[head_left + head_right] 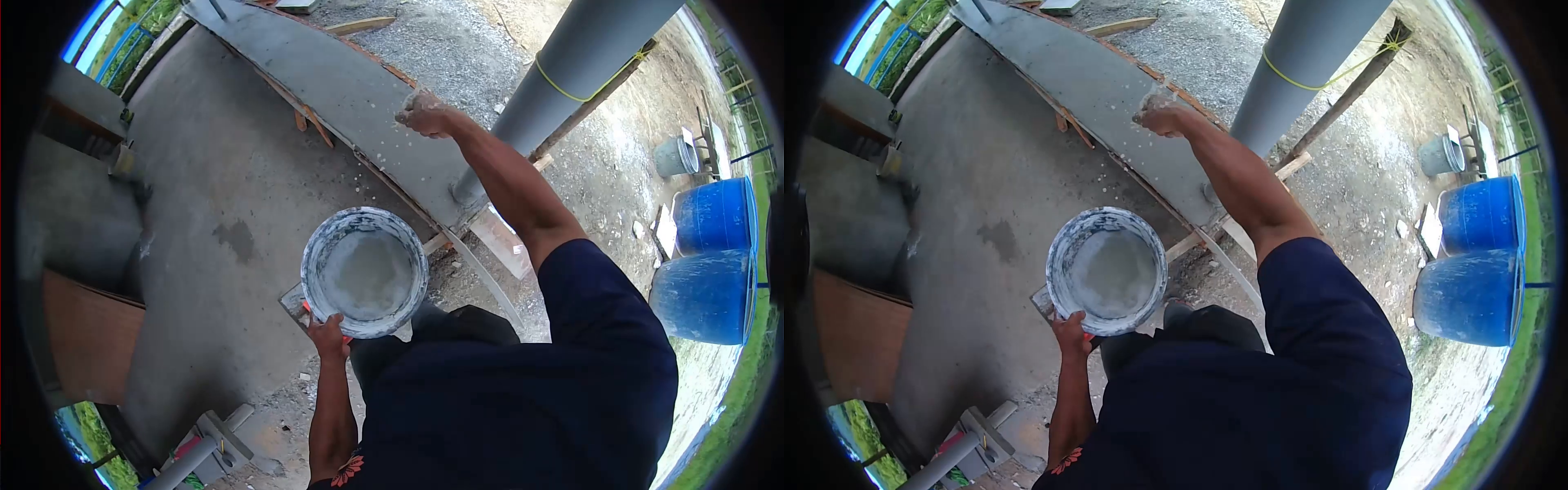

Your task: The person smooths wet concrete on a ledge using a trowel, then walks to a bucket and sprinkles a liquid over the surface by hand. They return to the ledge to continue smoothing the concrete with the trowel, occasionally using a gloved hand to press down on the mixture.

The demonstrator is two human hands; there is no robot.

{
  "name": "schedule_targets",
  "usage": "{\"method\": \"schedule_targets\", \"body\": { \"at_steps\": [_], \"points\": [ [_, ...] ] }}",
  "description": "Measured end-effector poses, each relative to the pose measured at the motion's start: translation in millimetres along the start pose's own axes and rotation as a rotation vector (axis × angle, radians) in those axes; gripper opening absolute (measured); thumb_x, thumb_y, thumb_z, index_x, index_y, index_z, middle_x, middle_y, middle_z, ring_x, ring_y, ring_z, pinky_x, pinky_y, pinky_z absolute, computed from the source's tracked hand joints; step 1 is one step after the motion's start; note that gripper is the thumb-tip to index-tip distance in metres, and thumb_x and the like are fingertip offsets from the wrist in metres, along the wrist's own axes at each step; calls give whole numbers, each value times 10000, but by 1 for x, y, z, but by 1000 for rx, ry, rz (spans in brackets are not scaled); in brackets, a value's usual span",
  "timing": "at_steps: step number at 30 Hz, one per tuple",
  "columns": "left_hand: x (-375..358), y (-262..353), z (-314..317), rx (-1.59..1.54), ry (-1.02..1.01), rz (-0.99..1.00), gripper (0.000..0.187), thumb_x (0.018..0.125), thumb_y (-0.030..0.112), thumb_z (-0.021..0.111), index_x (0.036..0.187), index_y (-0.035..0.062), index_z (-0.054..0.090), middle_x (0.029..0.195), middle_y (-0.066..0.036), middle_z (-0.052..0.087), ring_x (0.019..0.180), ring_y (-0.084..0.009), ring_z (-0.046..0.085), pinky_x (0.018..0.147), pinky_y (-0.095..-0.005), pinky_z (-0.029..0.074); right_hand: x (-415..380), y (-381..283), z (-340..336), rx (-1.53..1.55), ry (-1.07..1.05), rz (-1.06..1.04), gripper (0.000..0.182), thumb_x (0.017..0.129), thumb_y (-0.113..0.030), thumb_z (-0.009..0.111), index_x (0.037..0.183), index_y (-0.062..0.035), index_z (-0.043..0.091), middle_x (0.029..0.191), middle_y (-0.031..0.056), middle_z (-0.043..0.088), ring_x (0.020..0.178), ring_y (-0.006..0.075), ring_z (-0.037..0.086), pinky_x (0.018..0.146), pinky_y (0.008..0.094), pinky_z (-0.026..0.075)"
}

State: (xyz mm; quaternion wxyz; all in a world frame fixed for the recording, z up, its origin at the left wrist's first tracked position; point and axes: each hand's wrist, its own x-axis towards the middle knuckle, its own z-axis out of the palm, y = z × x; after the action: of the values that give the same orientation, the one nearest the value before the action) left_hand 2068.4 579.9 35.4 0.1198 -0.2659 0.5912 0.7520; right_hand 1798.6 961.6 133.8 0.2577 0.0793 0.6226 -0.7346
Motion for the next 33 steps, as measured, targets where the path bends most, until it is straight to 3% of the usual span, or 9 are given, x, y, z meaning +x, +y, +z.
{"method": "schedule_targets", "body": {
  "at_steps": [4,6,8,11,15,18,26,29,33],
  "points": [
    [67,44,-13,50,-82,-17,648,667,-85,485,1311,-42,422,1224,-137,549,1103,-281,550,968,-379,421,54,-63,-44,389,-32,-398,181,940,-159,564,789,-63,533,672,8,462,506,88,396,390,247,311],
    [107,64,-26,74,-121,-32,641,664,-85,487,1301,-48,430,1223,-134,549,1102,-280,550,970,-375,417,80,-85,-51,135,266,-441,287,911,-123,568,1184,-35,568,1043,164,627,895,239,653,731,348,561],
    [150,77,-41,115,-183,-48,630,667,-87,489,1294,-56,432,1217,-131,551,1094,-272,550,965,-370,419,128,-79,-69,-1294,917,-139,578,857,-144,613,1396,-230,422,1404,177,410,1250,341,468,978,536,443],
    [225,116,-59,170,-281,-57,584,684,-88,495,1265,-58,447,1165,-121,567,1040,-252,562,913,-353,438,142,-79,23,-1398,965,68,690,800,-147,629,1420,-299,368,1521,120,184,1364,432,224,1038,598,331],
    [286,160,-78,195,-306,-118,537,702,-89,501,1236,-57,463,1103,-111,589,971,-227,577,860,-332,455,205,11,153,-991,371,-124,236,734,-102,590,947,-20,648,957,201,650,973,368,606,872,410,476],
    [323,198,-84,199,-302,-108,523,701,-93,503,1222,-59,475,1080,-100,596,942,-213,582,854,-319,451,268,83,251,-1151,13,58,228,738,-148,601,912,-6,641,924,205,651,877,374,630,773,452,498],
    [432,253,-95,214,-226,-10,506,691,-84,521,1195,-51,493,1066,-95,588,934,-202,571,848,-308,445,423,95,295,-630,68,509,265,859,-229,522,891,-7,662,908,212,667,838,345,666,683,456,540],
    [464,262,-84,152,-168,-14,522,684,-84,525,1204,-53,490,1076,-99,587,936,-205,572,851,-310,448,466,130,273,-1216,214,-113,312,876,-278,557,885,18,655,803,199,666,711,332,676,620,423,543],
    [529,291,-56,123,-102,30,549,673,-90,526,1219,-55,487,1102,-101,583,962,-215,573,871,-315,447,523,60,250,-483,-152,301,358,941,-340,521,750,-42,576,597,56,529,472,177,520,406,301,415]
  ]
}}
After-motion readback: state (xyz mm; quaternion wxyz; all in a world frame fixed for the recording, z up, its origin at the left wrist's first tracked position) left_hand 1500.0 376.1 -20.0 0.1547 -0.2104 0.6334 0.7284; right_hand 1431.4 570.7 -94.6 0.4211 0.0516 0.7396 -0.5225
